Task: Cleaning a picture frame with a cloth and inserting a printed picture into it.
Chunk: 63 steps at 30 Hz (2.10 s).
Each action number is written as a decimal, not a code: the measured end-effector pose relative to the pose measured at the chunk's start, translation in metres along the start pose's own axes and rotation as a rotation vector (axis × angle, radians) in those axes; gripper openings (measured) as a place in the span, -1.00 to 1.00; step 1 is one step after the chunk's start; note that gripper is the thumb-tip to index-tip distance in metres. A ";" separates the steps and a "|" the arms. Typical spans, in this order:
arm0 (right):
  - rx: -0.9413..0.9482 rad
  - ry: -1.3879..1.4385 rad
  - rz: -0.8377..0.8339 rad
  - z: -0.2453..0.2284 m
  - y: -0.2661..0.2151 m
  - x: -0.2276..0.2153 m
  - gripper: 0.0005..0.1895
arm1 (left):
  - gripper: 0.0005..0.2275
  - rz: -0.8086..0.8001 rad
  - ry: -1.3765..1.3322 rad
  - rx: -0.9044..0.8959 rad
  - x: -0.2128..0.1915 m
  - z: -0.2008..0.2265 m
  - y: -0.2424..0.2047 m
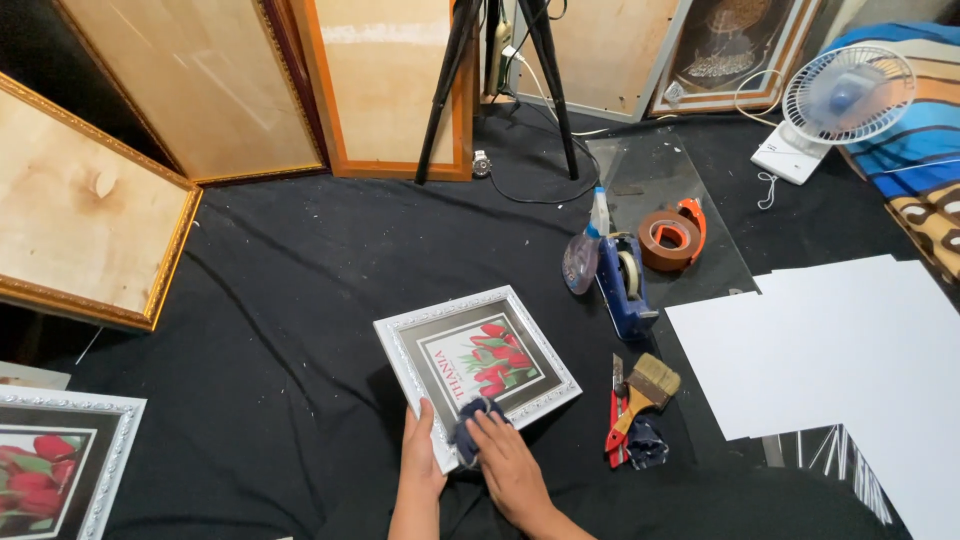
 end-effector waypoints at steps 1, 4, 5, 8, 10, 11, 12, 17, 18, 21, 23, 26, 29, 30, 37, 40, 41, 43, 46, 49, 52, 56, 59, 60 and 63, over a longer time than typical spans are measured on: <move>-0.001 -0.002 0.003 0.013 -0.001 0.006 -0.41 | -0.50 -0.004 0.000 0.001 0.006 0.003 -0.005; 0.163 -0.050 0.158 0.074 -0.004 0.023 -0.49 | -0.48 0.075 0.057 -0.064 0.019 0.011 -0.019; 0.316 -0.083 0.138 0.106 -0.009 0.033 -0.48 | -0.47 0.084 0.064 -0.081 0.024 0.013 -0.025; 0.559 -0.191 0.108 0.192 -0.019 0.050 -0.46 | -0.49 0.096 0.061 -0.088 0.028 0.015 -0.026; 0.654 -0.266 0.093 0.238 -0.026 0.058 -0.46 | -0.50 0.104 0.051 -0.084 0.022 0.012 -0.020; 0.658 -0.268 0.131 0.256 -0.028 0.062 -0.48 | -0.51 0.088 0.027 -0.073 0.018 0.010 -0.016; 0.664 -0.269 0.166 0.272 -0.034 0.065 -0.49 | -0.51 0.075 0.004 -0.065 0.014 0.007 -0.012; 0.899 0.035 -0.073 0.206 -0.017 0.048 -0.32 | -0.50 0.110 0.013 -0.107 0.030 0.020 -0.028; 0.920 0.060 -0.152 0.190 -0.014 0.045 -0.28 | -0.50 0.111 0.023 -0.114 0.036 0.023 -0.031; 0.642 -0.030 -0.071 0.144 -0.021 0.056 -0.41 | -0.49 0.094 0.030 -0.116 0.035 0.024 -0.031; 0.479 -0.084 -0.063 0.105 -0.023 0.063 -0.42 | -0.48 0.083 0.010 -0.107 0.031 0.021 -0.024; 0.165 -0.077 -0.035 0.044 -0.026 0.066 -0.36 | -0.49 0.052 -0.036 -0.073 0.015 0.010 -0.006; 0.015 0.114 -0.108 -0.013 -0.007 0.028 -0.35 | -0.48 0.107 -0.021 -0.105 0.015 0.011 -0.012; 0.012 0.251 -0.195 -0.032 0.006 0.013 -0.41 | -0.46 0.182 0.024 -0.156 0.018 0.017 -0.018; -0.105 0.010 -0.174 -0.021 0.012 0.007 -0.45 | -0.38 -0.052 -0.115 -0.312 -0.011 -0.011 0.013; 0.077 -0.034 0.003 0.029 0.009 0.023 -0.46 | -0.34 -0.022 -0.178 -0.224 0.023 0.003 -0.010; 0.188 -0.052 0.049 0.052 0.008 0.026 -0.49 | -0.42 0.017 -0.152 -0.188 0.033 0.010 -0.019; 0.301 -0.065 0.089 0.103 0.005 0.039 -0.51 | -0.50 0.064 -0.126 -0.150 0.042 0.019 -0.029; 0.587 -0.095 0.205 0.203 -0.010 0.063 -0.51 | -0.48 0.072 -0.094 -0.146 0.038 0.019 -0.027; 0.729 -0.129 0.182 0.255 -0.013 0.066 -0.46 | -0.48 0.078 -0.051 -0.135 0.034 0.021 -0.024; 0.960 0.160 0.056 0.219 -0.004 0.035 -0.43 | -0.45 0.091 0.017 -0.185 0.039 0.025 -0.031; 0.803 0.131 0.046 0.162 -0.004 0.050 -0.46 | -0.25 0.020 -0.049 -0.274 0.046 0.025 -0.034; 0.487 0.080 0.084 0.083 -0.005 0.049 -0.51 | -0.28 -0.049 -0.098 -0.174 0.046 0.025 -0.029; 0.302 0.091 0.106 0.048 -0.002 0.043 -0.54 | -0.33 -0.077 -0.134 -0.095 0.045 0.027 -0.026; 0.113 0.285 -0.091 -0.024 0.000 0.016 -0.49 | -0.30 -0.098 -0.137 -0.059 0.036 0.028 -0.018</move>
Point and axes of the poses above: each hand's wrist, its own y-axis towards the middle knuckle, its own x-axis out of the palm, z = x × y, the point moved 4 cm from there along y, towards the middle knuckle, and after that the axes turned 9 degrees about -y, right-handed, at the moved point
